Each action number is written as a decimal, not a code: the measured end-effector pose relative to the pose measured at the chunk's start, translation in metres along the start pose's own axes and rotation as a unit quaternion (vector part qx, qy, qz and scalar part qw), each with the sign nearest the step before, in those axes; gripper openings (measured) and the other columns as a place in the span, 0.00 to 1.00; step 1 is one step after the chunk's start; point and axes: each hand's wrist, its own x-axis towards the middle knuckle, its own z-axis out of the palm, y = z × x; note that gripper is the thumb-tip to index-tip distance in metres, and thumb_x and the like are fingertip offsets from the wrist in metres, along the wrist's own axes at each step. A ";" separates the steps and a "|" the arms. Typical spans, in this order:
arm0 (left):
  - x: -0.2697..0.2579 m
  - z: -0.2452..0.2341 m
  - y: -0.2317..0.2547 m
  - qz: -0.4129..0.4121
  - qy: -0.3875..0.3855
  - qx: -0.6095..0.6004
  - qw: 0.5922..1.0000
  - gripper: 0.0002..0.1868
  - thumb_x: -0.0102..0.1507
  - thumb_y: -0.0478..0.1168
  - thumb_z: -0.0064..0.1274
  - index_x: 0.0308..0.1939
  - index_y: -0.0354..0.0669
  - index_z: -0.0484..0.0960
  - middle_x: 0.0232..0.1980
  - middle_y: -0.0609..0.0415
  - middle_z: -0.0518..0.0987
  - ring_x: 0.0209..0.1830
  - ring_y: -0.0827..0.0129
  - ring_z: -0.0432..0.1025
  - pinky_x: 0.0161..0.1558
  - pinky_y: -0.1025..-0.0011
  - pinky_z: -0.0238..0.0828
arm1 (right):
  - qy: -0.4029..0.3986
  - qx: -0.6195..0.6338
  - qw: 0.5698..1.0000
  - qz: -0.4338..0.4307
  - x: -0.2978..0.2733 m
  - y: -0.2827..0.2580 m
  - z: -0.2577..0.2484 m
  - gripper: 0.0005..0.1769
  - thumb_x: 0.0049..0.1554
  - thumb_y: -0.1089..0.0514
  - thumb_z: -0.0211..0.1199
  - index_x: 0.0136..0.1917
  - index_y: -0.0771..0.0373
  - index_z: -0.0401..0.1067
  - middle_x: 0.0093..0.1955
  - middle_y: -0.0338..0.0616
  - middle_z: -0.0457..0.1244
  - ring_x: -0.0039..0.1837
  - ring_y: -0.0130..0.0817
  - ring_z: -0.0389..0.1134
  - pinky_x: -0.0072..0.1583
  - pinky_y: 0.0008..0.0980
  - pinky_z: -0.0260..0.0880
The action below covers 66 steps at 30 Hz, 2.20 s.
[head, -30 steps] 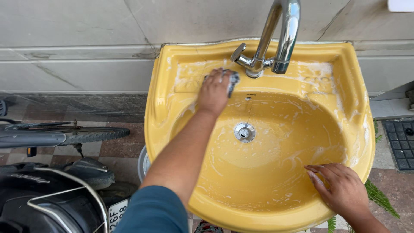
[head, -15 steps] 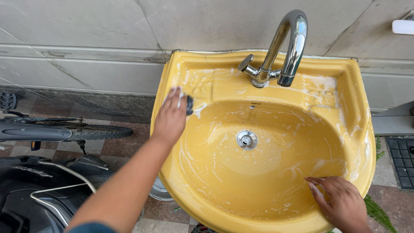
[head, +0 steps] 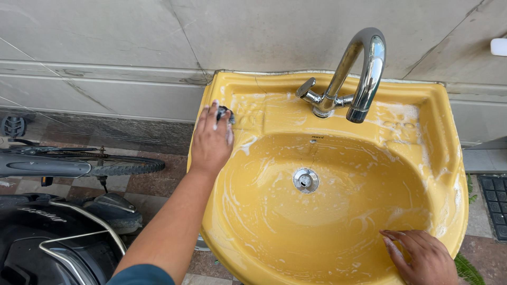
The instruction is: The person scrubs a yellow bathroom sink with a dark sponge, working the basin, rim, and faucet area while soapy water is present. The person repeatedly wipes and rinses the sponge and continues scrubbing different sections of the sink throughout the clip.
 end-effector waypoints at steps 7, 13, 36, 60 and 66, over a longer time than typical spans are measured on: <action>0.069 0.051 -0.005 -0.091 -0.055 0.068 0.992 0.31 0.68 0.43 0.49 0.74 0.39 0.64 0.70 0.40 0.65 0.68 0.45 0.63 0.67 0.54 0.62 | -0.020 -0.032 0.999 0.032 -0.003 -0.006 -0.002 0.17 0.53 0.43 0.67 0.54 0.47 0.82 0.44 0.34 0.73 0.54 0.32 0.73 0.61 0.36 0.72; 0.113 0.057 -0.010 -0.182 -0.093 0.044 0.978 0.24 0.65 0.36 0.50 0.65 0.44 0.66 0.66 0.44 0.67 0.65 0.47 0.64 0.66 0.54 0.63 | -0.007 -0.038 0.999 0.025 -0.004 -0.012 -0.004 0.16 0.55 0.43 0.66 0.53 0.48 0.82 0.46 0.34 0.73 0.54 0.31 0.72 0.62 0.36 0.71; 0.073 0.028 -0.015 -0.167 -0.060 -0.098 0.979 0.41 0.60 0.38 0.58 0.76 0.45 0.60 0.72 0.39 0.65 0.74 0.45 0.58 0.73 0.58 0.57 | -0.009 -0.041 0.999 0.017 -0.004 -0.007 -0.002 0.16 0.55 0.44 0.66 0.55 0.48 0.81 0.43 0.35 0.73 0.54 0.32 0.73 0.60 0.36 0.72; -0.058 -0.015 0.013 -0.121 -0.010 -0.127 0.984 0.39 0.61 0.34 0.51 0.78 0.39 0.62 0.79 0.29 0.45 0.75 0.33 0.46 0.70 0.50 0.49 | 0.004 -0.035 0.999 0.019 -0.011 -0.005 0.002 0.16 0.57 0.41 0.63 0.52 0.47 0.81 0.47 0.34 0.72 0.56 0.34 0.72 0.63 0.36 0.70; 0.043 0.048 0.013 -0.042 -0.083 0.169 0.981 0.29 0.72 0.43 0.42 0.78 0.46 0.60 0.84 0.50 0.52 0.86 0.51 0.45 0.82 0.56 0.44 | 0.013 -0.004 0.999 0.035 -0.013 -0.008 -0.004 0.15 0.56 0.42 0.64 0.51 0.48 0.82 0.47 0.35 0.72 0.55 0.35 0.72 0.62 0.36 0.70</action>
